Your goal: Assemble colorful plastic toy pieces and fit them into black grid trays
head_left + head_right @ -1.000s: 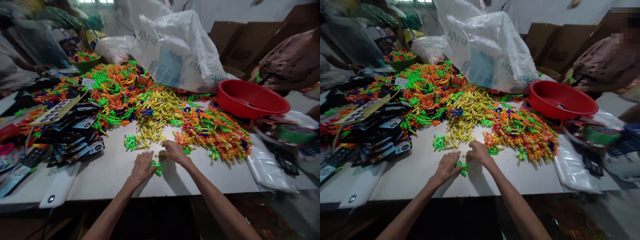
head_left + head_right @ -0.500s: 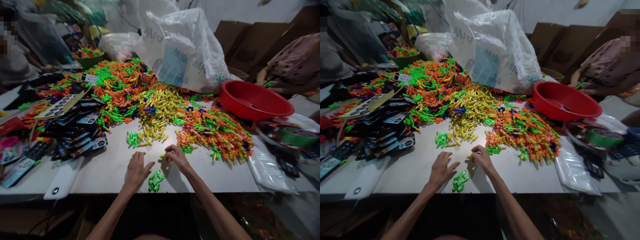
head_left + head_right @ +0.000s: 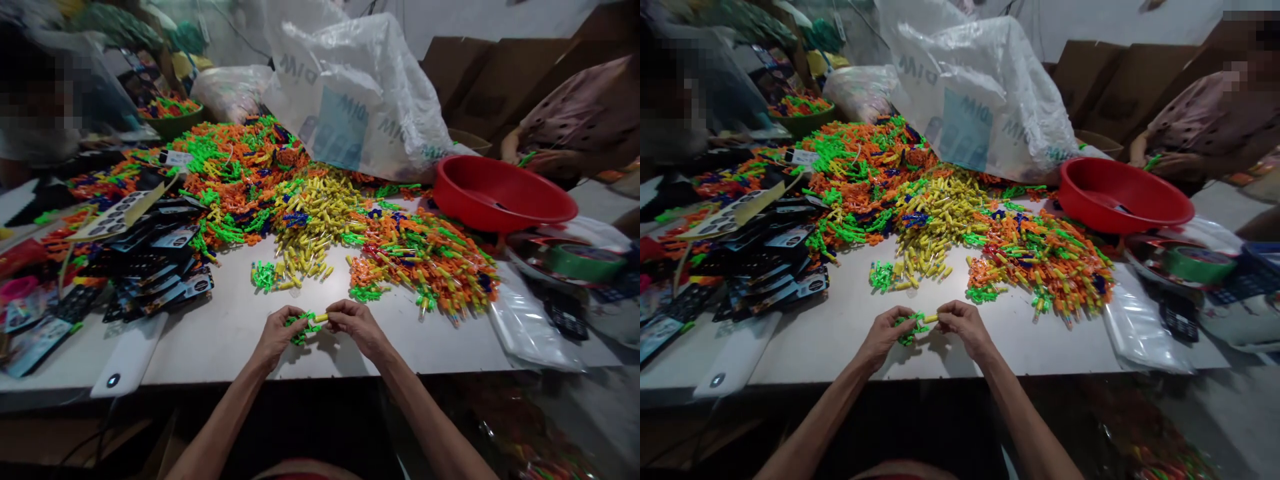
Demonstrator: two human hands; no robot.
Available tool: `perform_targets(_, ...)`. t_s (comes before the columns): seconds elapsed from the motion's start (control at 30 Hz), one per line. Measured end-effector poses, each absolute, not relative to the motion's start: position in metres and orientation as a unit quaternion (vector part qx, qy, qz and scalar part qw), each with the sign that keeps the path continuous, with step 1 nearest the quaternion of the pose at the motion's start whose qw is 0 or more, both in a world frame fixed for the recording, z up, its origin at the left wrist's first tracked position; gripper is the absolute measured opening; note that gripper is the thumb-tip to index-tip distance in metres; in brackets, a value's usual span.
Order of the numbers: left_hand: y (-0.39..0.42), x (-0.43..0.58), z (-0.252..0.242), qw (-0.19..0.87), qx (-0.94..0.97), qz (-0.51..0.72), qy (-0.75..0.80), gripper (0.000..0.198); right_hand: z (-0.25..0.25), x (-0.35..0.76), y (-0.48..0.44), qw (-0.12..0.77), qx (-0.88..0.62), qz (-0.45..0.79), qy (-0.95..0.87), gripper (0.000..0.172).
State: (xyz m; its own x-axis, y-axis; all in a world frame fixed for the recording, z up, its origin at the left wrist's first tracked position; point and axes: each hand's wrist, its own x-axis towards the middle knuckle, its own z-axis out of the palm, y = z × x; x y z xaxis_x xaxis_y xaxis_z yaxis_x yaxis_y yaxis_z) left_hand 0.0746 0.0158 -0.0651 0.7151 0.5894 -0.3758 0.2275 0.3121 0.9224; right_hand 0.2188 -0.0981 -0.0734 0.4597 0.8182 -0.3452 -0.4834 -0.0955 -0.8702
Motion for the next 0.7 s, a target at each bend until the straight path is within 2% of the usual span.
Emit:
perform_targets(0.2,0.016,0.073,-0.061,0.794,0.506,0.115,0.318,0.035,-0.072,0.217,-0.097,0.65,-0.49,0.559,-0.159,0.025)
perform_targets(0.7,0.013,0.076,-0.067,0.802,0.493,0.133,0.309,0.037,-0.079,0.215,-0.098,0.64,-0.483,0.583,-0.13,0.026)
